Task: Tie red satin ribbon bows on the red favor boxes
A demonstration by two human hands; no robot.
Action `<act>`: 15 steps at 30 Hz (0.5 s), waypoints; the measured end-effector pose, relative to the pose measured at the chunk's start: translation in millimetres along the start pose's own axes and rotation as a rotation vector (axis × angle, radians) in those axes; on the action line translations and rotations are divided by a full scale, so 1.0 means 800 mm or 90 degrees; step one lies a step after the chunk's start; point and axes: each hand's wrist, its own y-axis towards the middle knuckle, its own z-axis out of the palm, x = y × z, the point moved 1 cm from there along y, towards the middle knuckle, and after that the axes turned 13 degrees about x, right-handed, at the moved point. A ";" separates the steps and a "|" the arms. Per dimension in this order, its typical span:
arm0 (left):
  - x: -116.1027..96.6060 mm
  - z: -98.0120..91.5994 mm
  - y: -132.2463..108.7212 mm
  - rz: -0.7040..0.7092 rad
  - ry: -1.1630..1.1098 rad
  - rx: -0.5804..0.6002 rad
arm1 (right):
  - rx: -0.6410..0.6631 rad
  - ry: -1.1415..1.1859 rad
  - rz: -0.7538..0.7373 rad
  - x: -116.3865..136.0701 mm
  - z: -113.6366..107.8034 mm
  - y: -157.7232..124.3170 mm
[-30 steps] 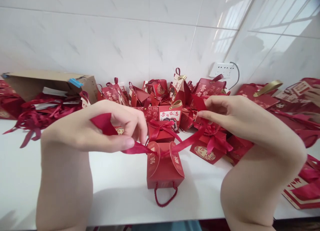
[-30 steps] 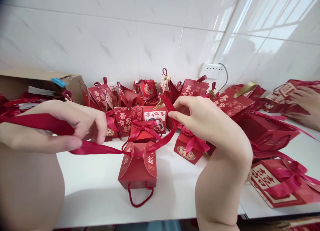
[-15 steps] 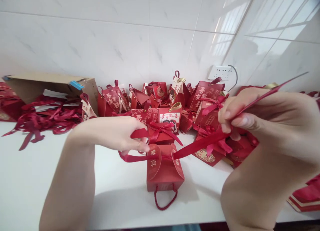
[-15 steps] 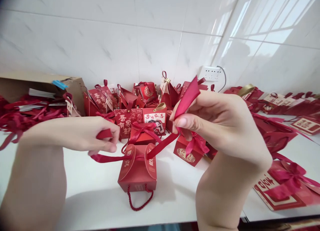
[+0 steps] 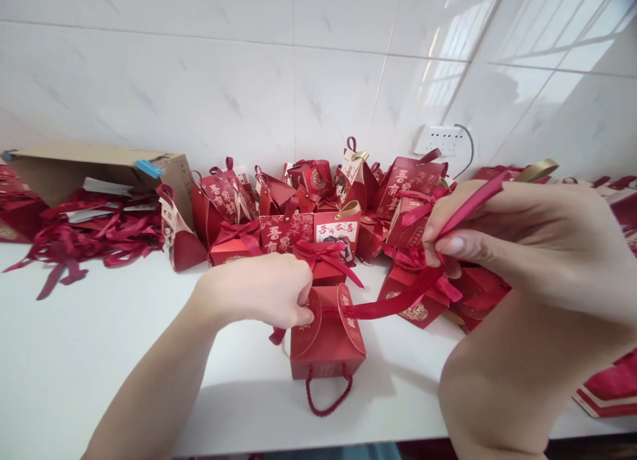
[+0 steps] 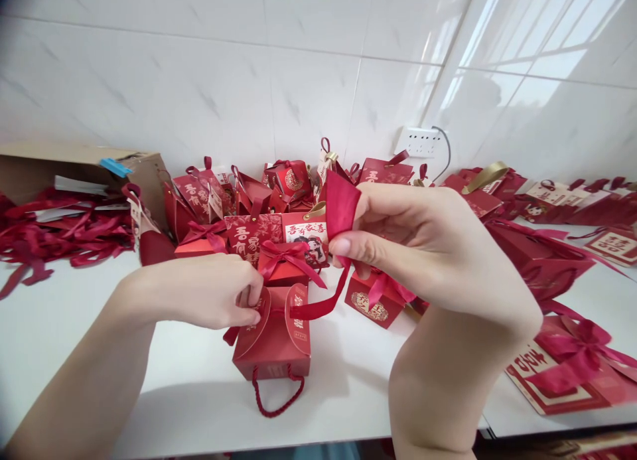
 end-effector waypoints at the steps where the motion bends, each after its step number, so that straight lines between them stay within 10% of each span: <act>1: -0.004 0.003 0.000 0.007 0.004 0.017 | 0.002 -0.004 0.001 0.000 0.000 0.001; 8: -0.015 0.007 -0.007 0.021 0.069 -0.050 | -0.002 0.015 0.001 0.000 0.000 0.000; 15: 0.004 -0.006 -0.013 0.017 -0.064 0.042 | -0.004 0.009 0.008 0.000 0.000 -0.002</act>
